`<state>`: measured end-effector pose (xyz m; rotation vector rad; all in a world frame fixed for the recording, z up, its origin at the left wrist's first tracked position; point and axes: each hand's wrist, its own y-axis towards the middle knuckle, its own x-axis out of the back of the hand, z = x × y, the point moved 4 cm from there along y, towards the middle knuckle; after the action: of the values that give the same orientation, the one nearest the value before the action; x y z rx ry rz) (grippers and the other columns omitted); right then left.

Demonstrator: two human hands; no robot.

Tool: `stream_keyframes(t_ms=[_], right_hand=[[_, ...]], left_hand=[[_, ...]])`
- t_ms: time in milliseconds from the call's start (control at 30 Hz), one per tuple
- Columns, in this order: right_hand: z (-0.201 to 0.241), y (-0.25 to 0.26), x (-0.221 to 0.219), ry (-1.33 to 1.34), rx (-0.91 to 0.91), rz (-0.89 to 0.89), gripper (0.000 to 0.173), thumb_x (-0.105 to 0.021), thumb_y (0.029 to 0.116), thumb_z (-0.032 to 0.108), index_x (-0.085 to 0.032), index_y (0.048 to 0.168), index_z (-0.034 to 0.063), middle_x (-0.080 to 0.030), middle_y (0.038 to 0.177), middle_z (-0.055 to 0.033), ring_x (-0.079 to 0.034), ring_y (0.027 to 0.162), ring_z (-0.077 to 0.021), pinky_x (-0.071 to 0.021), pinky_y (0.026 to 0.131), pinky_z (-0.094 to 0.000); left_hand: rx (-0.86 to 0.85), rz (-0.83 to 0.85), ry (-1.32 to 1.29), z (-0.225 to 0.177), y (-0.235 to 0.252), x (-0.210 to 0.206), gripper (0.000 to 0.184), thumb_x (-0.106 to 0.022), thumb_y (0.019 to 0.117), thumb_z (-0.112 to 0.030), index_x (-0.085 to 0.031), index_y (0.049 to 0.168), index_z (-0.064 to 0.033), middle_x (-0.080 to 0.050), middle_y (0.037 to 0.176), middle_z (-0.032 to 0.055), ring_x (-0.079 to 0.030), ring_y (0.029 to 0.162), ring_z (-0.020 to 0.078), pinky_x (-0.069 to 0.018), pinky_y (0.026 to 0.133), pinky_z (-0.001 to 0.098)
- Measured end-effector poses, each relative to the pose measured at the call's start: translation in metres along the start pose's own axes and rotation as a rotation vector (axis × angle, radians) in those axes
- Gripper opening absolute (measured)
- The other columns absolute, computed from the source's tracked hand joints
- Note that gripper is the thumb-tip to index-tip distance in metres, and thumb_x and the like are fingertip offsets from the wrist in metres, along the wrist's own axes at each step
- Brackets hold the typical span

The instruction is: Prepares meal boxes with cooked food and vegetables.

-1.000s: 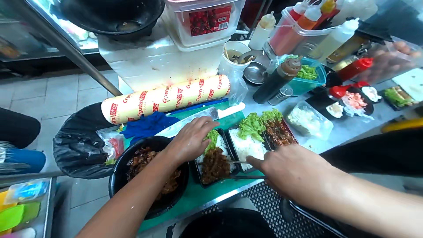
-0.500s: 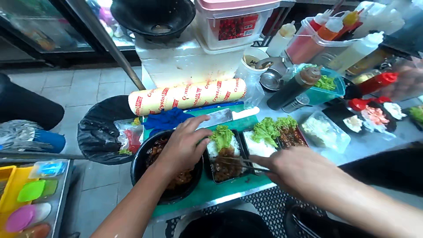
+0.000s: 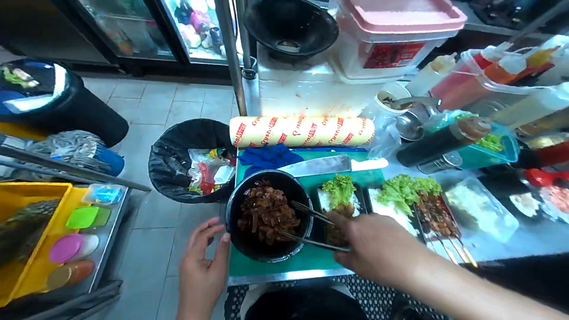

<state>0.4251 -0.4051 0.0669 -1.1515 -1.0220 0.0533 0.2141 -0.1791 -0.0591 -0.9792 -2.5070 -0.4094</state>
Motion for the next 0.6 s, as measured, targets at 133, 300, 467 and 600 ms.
stream_keyframes(t_ms=[133, 300, 467, 600], right_hand=[[0.031, 0.039, -0.028, 0.020, 0.004, -0.016, 0.046, -0.063, 0.0973, 0.032, -0.058, 0.142, 0.0209, -0.071, 0.108, -0.0211, -0.068, 0.102, -0.0445, -0.0547, 0.082, -0.0656], [0.012, 0.037, -0.027, 0.063, 0.016, -0.022, 0.043, -0.058, 0.1002, 0.034, -0.060, 0.143, 0.0306, -0.071, 0.119, -0.0139, -0.067, 0.111, -0.0382, -0.0538, 0.089, -0.0628], [0.003, 0.020, -0.018, 0.151, -0.018, -0.026, 0.050, -0.062, 0.0979, 0.040, -0.057, 0.146, 0.0277, -0.071, 0.116, -0.0128, -0.068, 0.108, -0.0355, -0.0536, 0.089, -0.0607], [0.020, 0.024, -0.022, 0.138, -0.124, -0.037, 0.079, -0.065, 0.0906, 0.055, -0.042, 0.156, 0.0181, -0.070, 0.112, -0.0195, -0.068, 0.104, -0.0421, -0.0541, 0.086, -0.0630]], left_hand=[[0.009, -0.039, -0.076, 0.009, -0.013, 0.006, 0.029, -0.061, 0.0975, -0.029, -0.072, 0.109, -0.0041, -0.064, 0.130, 0.0138, -0.066, 0.114, 0.0191, -0.0594, 0.090, 0.0331], [0.022, -0.067, -0.057, 0.028, -0.019, 0.031, 0.027, -0.061, 0.0981, -0.024, -0.071, 0.108, -0.0011, -0.064, 0.130, 0.0166, -0.066, 0.112, 0.0178, -0.0588, 0.089, 0.0318], [0.048, -0.061, -0.031, 0.033, -0.017, 0.036, 0.026, -0.062, 0.0972, -0.022, -0.071, 0.108, -0.0002, -0.063, 0.130, 0.0183, -0.064, 0.116, 0.0196, -0.0588, 0.090, 0.0325], [0.043, -0.044, -0.065, 0.022, -0.012, 0.021, 0.028, -0.062, 0.0967, -0.024, -0.072, 0.108, -0.0008, -0.064, 0.130, 0.0176, -0.065, 0.115, 0.0195, -0.0591, 0.090, 0.0323]])
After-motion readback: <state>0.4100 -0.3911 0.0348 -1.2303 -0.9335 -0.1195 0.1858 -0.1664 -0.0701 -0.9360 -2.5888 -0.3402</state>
